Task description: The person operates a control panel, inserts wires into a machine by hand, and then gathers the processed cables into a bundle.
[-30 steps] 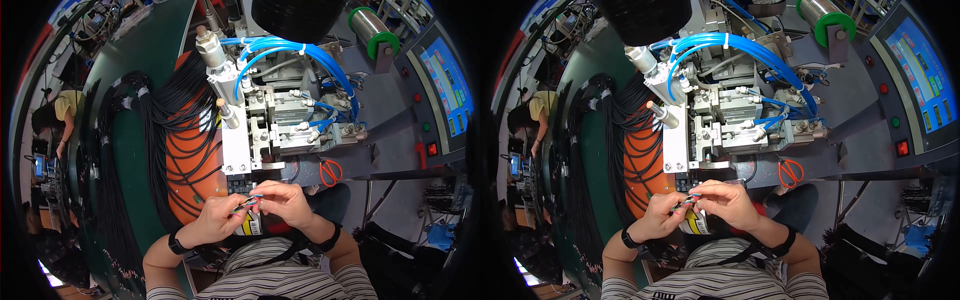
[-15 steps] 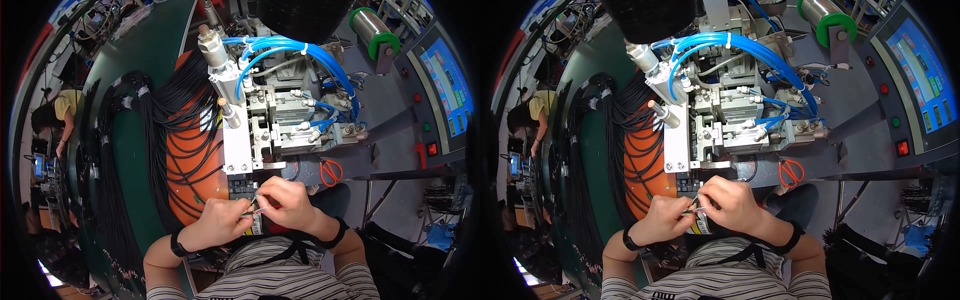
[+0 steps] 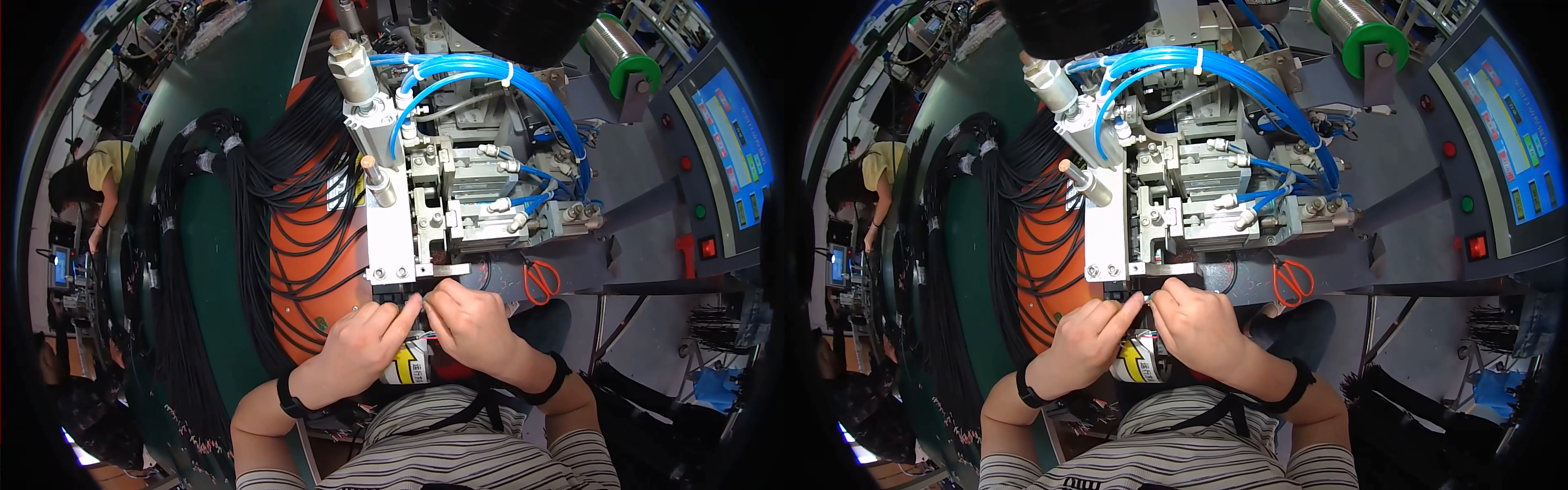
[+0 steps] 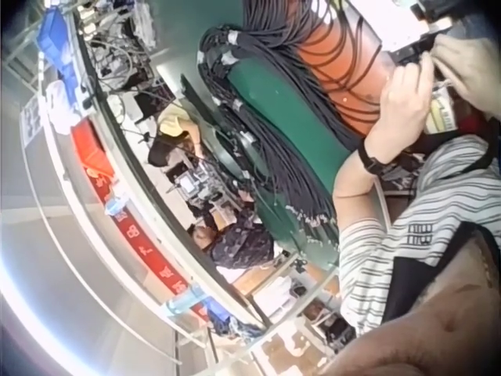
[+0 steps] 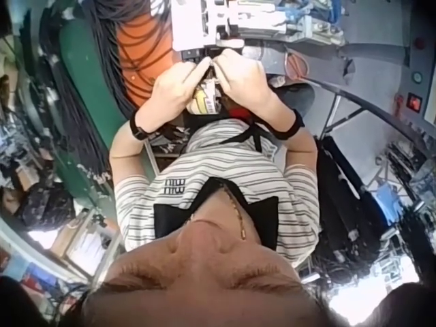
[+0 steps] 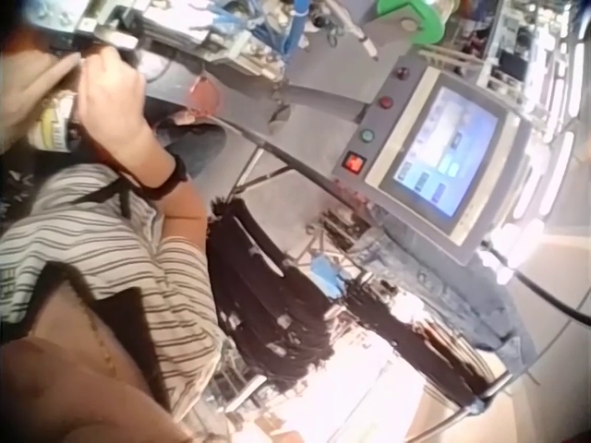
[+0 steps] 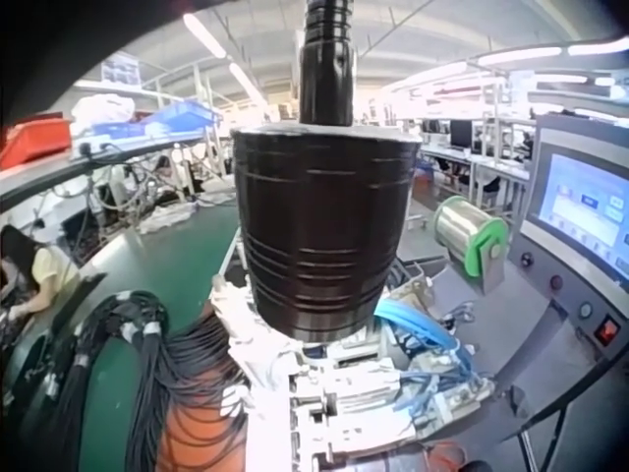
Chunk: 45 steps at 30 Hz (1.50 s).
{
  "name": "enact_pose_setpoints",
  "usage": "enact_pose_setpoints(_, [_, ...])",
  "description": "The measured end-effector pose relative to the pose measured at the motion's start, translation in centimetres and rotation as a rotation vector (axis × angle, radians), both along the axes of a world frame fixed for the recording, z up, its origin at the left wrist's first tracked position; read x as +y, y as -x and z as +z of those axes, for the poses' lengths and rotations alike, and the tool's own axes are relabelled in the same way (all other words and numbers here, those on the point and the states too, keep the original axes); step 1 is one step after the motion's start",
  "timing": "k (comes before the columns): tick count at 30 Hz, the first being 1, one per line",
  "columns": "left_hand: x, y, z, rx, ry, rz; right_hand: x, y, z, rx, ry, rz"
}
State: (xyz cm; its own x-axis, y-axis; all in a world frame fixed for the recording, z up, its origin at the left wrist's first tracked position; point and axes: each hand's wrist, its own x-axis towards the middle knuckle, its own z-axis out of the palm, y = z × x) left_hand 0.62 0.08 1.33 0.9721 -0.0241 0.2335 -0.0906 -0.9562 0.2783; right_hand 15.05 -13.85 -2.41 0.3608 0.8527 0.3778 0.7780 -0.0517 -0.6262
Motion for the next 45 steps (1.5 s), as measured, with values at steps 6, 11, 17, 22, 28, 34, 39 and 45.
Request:
enact_pose_setpoints(6, [0.5,-0.1,0.1,0.022,-0.065,-0.103,-0.1,0.3,0.2,-0.049,0.06,-0.008])
enact_pose_setpoints(11, [0.7,-0.4,0.1,0.06,-0.105,-0.128,0.1,0.3,0.4,-0.146,0.108,0.007])
enact_pose_setpoints(17, [1.2,-1.3,0.6,0.078,-0.11,-0.165,0.2,-0.6,0.9,-0.124,0.208,0.066])
enact_pose_setpoints(22, [1.3,-1.0,0.3,0.1,-0.12,-0.171,0.0,-0.1,-0.6,0.03,-0.021,-0.049])
enact_pose_setpoints(28, [1.4,-1.6,1.0,0.131,-0.159,-0.134,0.5,-1.2,-0.7,0.161,0.038,-0.003])
enact_pose_setpoints(34, [2.3,1.1,-0.3,0.007,-0.014,0.006,0.0,-0.9,-1.4,0.58,0.033,-0.025])
enact_pose_setpoints(39, [2.0,2.7,-0.6,0.031,-0.096,0.118,-0.4,-1.1,-2.6,0.411,0.021,-0.063])
enact_pose_setpoints(45, [1.4,2.7,-1.5,0.037,0.038,0.243,-1.2,0.1,1.0,0.371,-0.131,0.0])
